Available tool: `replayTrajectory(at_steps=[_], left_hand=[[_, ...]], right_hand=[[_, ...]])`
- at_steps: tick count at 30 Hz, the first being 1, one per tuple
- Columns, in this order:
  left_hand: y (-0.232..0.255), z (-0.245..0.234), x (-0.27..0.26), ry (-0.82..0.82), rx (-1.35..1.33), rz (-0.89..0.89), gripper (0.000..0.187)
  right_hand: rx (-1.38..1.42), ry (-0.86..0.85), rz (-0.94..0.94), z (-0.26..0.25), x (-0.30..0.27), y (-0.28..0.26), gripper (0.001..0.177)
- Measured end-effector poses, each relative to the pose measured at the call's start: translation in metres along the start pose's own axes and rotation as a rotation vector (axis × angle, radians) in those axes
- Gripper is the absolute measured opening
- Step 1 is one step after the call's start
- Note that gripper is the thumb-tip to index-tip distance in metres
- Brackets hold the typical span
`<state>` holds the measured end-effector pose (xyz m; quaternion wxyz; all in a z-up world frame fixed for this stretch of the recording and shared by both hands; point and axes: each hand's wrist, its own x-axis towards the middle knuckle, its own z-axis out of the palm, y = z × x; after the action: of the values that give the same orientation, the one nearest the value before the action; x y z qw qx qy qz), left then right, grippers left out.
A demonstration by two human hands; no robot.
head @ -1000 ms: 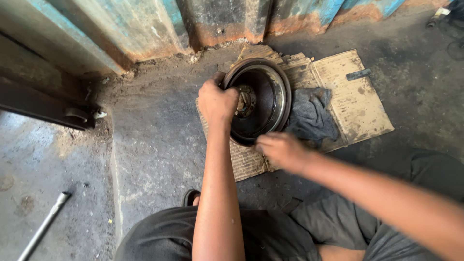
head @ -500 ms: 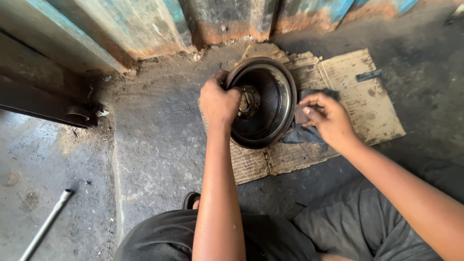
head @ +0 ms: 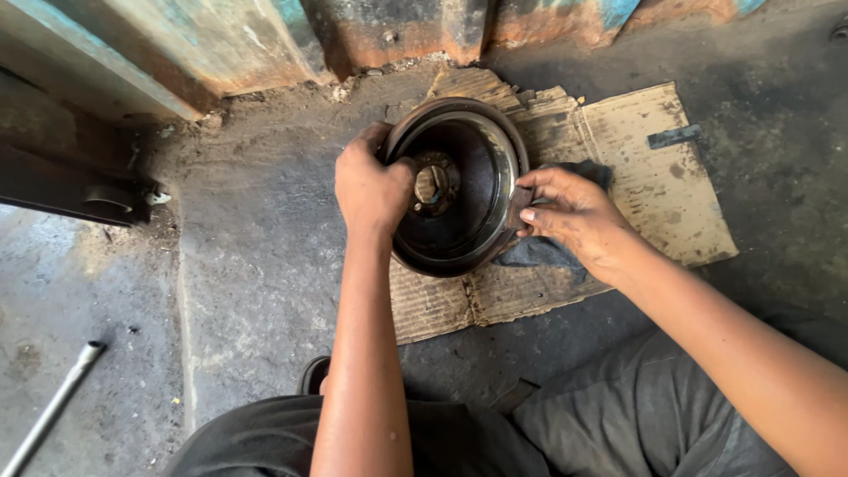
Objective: The person scrubs the inside of a black circular mechanical part with a small tool and wipes it with a cloth. They rotate the part to clean different sections and repeatedly wipe the interior surface.
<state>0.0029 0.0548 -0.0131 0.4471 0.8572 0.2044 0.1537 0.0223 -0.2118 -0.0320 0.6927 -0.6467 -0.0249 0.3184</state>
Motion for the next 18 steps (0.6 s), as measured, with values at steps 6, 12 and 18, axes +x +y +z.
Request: replayTrajectory(at_steps=[6, 12, 18], left_hand=[[0.005, -0.002, 0.0, -0.012, 0.008, -0.035, 0.038], [0.005, -0.003, -0.001, -0.003, 0.018, -0.021, 0.036], [0.007, -0.003, -0.001, -0.011, 0.016, -0.013, 0.036]], right_hand=[[0.03, -0.013, 0.005, -0.007, 0.001, 0.003, 0.028], [-0.103, 0.018, -0.083, -0.007, 0.001, 0.011, 0.016], [-0.632, 0.031, -0.081, 0.005, 0.011, 0.011, 0.014]])
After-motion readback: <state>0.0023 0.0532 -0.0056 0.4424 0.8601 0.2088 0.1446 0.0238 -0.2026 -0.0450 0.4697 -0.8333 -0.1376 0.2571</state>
